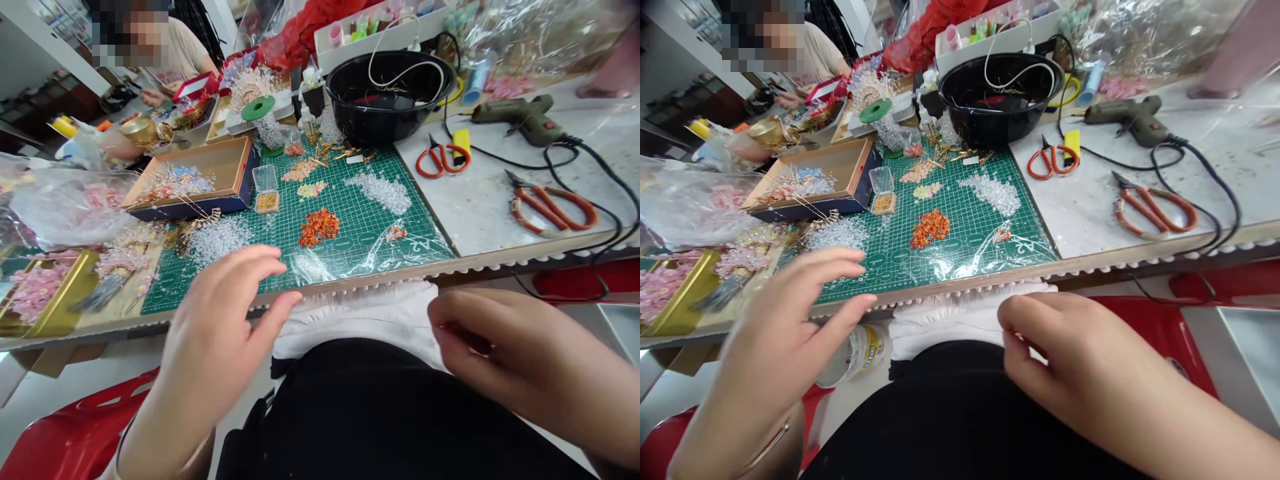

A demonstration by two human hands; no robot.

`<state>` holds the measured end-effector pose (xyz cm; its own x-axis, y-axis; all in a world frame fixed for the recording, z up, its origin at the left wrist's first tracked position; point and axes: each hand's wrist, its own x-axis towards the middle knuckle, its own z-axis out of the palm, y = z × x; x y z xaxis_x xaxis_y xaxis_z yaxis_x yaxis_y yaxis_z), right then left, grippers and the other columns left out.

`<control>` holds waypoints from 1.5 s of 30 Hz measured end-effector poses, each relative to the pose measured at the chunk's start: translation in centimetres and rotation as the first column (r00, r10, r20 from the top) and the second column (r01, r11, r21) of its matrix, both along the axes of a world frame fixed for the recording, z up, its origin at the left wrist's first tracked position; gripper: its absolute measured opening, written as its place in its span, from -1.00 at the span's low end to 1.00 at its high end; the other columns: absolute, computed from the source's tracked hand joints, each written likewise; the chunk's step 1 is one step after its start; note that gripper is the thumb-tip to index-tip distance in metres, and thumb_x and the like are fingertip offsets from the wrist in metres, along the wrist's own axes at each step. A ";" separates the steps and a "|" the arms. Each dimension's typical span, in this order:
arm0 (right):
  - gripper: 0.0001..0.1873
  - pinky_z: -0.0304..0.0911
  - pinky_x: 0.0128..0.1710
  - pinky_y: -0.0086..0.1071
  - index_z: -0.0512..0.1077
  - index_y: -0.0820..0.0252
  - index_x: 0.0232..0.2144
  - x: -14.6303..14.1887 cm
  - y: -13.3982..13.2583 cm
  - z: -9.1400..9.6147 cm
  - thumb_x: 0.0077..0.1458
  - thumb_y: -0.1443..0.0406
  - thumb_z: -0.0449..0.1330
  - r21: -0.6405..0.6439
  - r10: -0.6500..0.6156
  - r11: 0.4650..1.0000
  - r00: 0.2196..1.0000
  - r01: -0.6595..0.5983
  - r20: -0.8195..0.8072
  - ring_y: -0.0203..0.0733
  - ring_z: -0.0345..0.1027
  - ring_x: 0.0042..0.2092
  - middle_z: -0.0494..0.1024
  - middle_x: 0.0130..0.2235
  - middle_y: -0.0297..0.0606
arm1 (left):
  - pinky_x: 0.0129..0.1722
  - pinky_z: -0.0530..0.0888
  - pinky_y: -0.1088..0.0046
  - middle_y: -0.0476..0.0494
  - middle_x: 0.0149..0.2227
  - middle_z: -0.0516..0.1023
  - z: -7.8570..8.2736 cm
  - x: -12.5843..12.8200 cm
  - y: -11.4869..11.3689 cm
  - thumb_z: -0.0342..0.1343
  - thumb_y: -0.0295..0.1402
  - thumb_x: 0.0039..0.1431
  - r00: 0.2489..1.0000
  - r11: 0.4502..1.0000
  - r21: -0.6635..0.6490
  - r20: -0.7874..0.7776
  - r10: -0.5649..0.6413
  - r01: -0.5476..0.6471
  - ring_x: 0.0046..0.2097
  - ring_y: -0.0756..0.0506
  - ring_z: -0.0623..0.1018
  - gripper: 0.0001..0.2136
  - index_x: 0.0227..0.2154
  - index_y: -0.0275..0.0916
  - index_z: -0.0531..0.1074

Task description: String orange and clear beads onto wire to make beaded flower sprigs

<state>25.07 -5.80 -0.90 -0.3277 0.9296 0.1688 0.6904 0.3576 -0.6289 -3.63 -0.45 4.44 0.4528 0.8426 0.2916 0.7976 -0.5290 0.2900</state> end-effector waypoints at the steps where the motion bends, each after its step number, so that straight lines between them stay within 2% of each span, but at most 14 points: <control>1: -0.90 0.06 -0.57 -0.37 0.38 0.11 -0.41 -0.5 0.1 0.0 0.14 0.37 0.13 0.022 0.066 0.997 0.996 -0.067 0.054 -0.30 0.18 -0.56 0.34 -0.56 -0.42 | 0.14 0.41 0.11 -0.20 0.07 0.54 0.3 0.9 -0.5 0.13 -0.35 0.30 1.000 0.997 0.074 0.026 -0.014 0.012 0.11 -0.24 0.51 -0.85 -0.10 -0.18 0.43; 3: -0.87 0.06 -0.54 -0.38 0.34 0.12 -0.39 -1.7 0.4 -0.1 0.16 0.43 0.07 0.060 0.149 0.986 0.983 -0.157 0.109 -0.29 0.21 -0.54 0.35 -0.54 -0.41 | 0.16 0.41 0.11 -0.19 0.03 0.57 0.4 3.0 -1.3 0.07 -0.40 0.33 0.981 0.983 -0.003 0.071 -0.180 0.181 0.07 -0.20 0.54 -0.83 -0.04 -0.18 0.38; 6: -0.81 0.08 -0.52 -0.40 0.28 0.12 -0.43 -2.8 0.5 0.1 0.18 0.46 0.02 0.102 0.144 0.984 0.988 -0.149 0.052 -0.30 0.23 -0.54 0.37 -0.53 -0.40 | -0.24 0.55 0.37 -0.07 -0.24 0.62 -0.6 5.7 -1.4 0.02 -0.40 0.37 0.940 0.858 -0.385 0.147 -0.309 0.342 -0.22 -0.10 0.61 -0.93 -0.15 -0.15 0.37; 8: -0.80 0.08 -0.53 -0.42 0.25 0.11 -0.45 -2.9 0.5 0.4 0.19 0.45 0.03 0.102 0.124 0.987 0.992 -0.126 0.035 -0.31 0.21 -0.55 0.36 -0.54 -0.41 | -0.41 0.48 0.47 0.01 -0.35 0.57 -1.5 6.5 -0.9 0.01 -0.36 0.38 0.938 0.778 -0.524 0.212 -0.276 0.347 -0.34 -0.05 0.57 -0.93 -0.25 -0.15 0.35; 11: -0.86 0.08 -0.55 -0.41 0.33 0.13 -0.38 -1.9 0.2 0.8 0.20 0.42 0.05 0.068 0.105 0.992 0.993 -0.109 0.054 -0.30 0.22 -0.56 0.37 -0.55 -0.42 | -0.40 0.43 0.51 0.05 -0.38 0.51 -2.1 6.1 -0.1 0.01 -0.35 0.38 0.934 0.721 -0.602 0.298 -0.195 0.343 -0.35 0.00 0.51 -0.89 -0.31 -0.16 0.34; 16: -0.88 0.03 -0.60 -0.39 0.38 0.08 -0.37 0.4 -0.2 0.9 0.21 0.37 0.09 0.020 0.064 0.998 0.997 -0.065 0.041 -0.30 0.20 -0.60 0.38 -0.57 -0.44 | -0.48 0.31 0.54 0.08 -0.48 0.36 -2.1 4.0 0.4 -0.01 -0.39 0.37 0.937 0.718 -0.623 0.329 -0.119 0.310 -0.45 0.03 0.35 -0.86 -0.35 -0.16 0.32; 25: -0.89 0.06 -0.57 -0.41 0.41 0.08 -0.35 0.4 -0.5 0.0 0.18 0.38 0.12 0.002 0.057 0.998 0.998 -0.056 -0.034 -0.30 0.22 -0.55 0.39 -0.54 -0.42 | -0.47 0.31 0.51 0.06 -0.51 0.34 -2.1 3.2 0.0 -0.04 -0.47 0.35 0.931 0.818 -0.482 0.327 -0.164 0.313 -0.48 0.03 0.35 -0.81 -0.41 -0.19 0.31; 30: -0.87 0.12 -0.57 -0.45 0.40 0.08 -0.37 1.3 -0.4 -0.9 0.19 0.40 0.12 -0.224 0.042 0.973 0.995 -0.061 -0.088 -0.31 0.24 -0.53 0.43 -0.51 -0.42 | -0.47 0.25 0.45 0.08 -0.55 0.36 -2.2 2.4 0.3 -0.04 -0.53 0.29 0.910 0.888 -0.209 0.159 -0.382 0.410 -0.51 0.01 0.31 -0.86 -0.36 -0.19 0.32; 33: -0.84 0.30 -0.50 -0.44 0.45 0.08 -0.36 2.4 -0.5 -2.1 0.23 0.38 0.11 -0.318 0.054 0.945 0.996 -0.073 -0.068 -0.27 0.36 -0.46 0.51 -0.45 -0.37 | -0.53 0.12 0.39 0.06 -0.58 0.31 -2.3 2.2 0.4 -0.03 -0.57 0.25 0.856 0.856 0.008 0.007 -0.517 0.517 -0.54 -0.01 0.21 -0.87 -0.31 -0.23 0.35; 35: -0.86 0.47 -0.29 -0.33 0.52 0.08 -0.23 2.6 -0.7 -2.6 0.25 0.32 0.14 -0.222 0.078 0.972 0.997 -0.075 0.003 -0.12 0.54 -0.26 0.63 -0.24 -0.24 | -0.55 0.10 0.36 0.04 -0.58 0.30 -2.5 2.9 0.3 -0.04 -0.58 0.24 0.827 0.827 0.041 -0.091 -0.556 0.560 -0.54 -0.03 0.21 -0.86 -0.34 -0.24 0.35; 37: -0.64 0.50 -0.07 -0.14 0.47 0.06 0.06 2.0 -0.8 -2.3 0.20 0.27 0.21 -0.051 0.069 0.997 0.995 -0.065 0.066 0.09 0.53 0.04 0.57 0.08 -0.08 | -0.54 0.14 0.36 0.01 -0.57 0.32 -2.9 4.2 0.0 -0.03 -0.55 0.26 0.784 0.792 0.034 -0.174 -0.596 0.610 -0.53 -0.04 0.26 -0.85 -0.39 -0.24 0.35; 39: -0.36 0.48 0.03 -0.13 0.23 0.03 0.29 0.5 -0.5 -1.3 0.17 0.34 0.19 -0.027 0.088 0.996 0.996 -0.087 0.030 0.09 0.45 0.17 0.47 0.22 -0.05 | -0.51 0.23 0.37 -0.06 -0.49 0.41 -3.5 5.8 -0.2 -0.03 -0.53 0.27 0.729 0.742 0.052 -0.246 -0.639 0.669 -0.48 -0.06 0.35 -0.87 -0.36 -0.28 0.38; 41: -0.37 0.47 0.05 -0.23 0.20 0.06 0.27 -1.2 0.0 -0.3 0.16 0.43 0.09 -0.096 0.130 0.985 0.983 -0.144 -0.133 -0.04 0.50 0.12 0.54 0.15 -0.10 | -0.43 0.35 0.35 -0.16 -0.42 0.49 -4.0 7.1 -0.1 -0.04 -0.53 0.27 0.710 0.721 0.071 -0.263 -0.653 0.689 -0.41 -0.11 0.44 -0.87 -0.30 -0.34 0.41; 45: -0.67 0.52 -0.15 -0.35 0.32 0.11 0.09 -2.5 0.9 -0.3 0.31 0.27 0.03 -0.311 -0.004 0.945 0.949 -0.099 -0.314 -0.13 0.56 -0.12 0.63 -0.12 -0.19 | -0.42 0.37 0.38 -0.09 -0.46 0.49 -4.2 7.3 1.3 -0.04 -0.50 0.31 0.802 0.804 -0.012 -0.066 -0.594 0.594 -0.43 -0.07 0.44 -0.83 -0.39 -0.28 0.39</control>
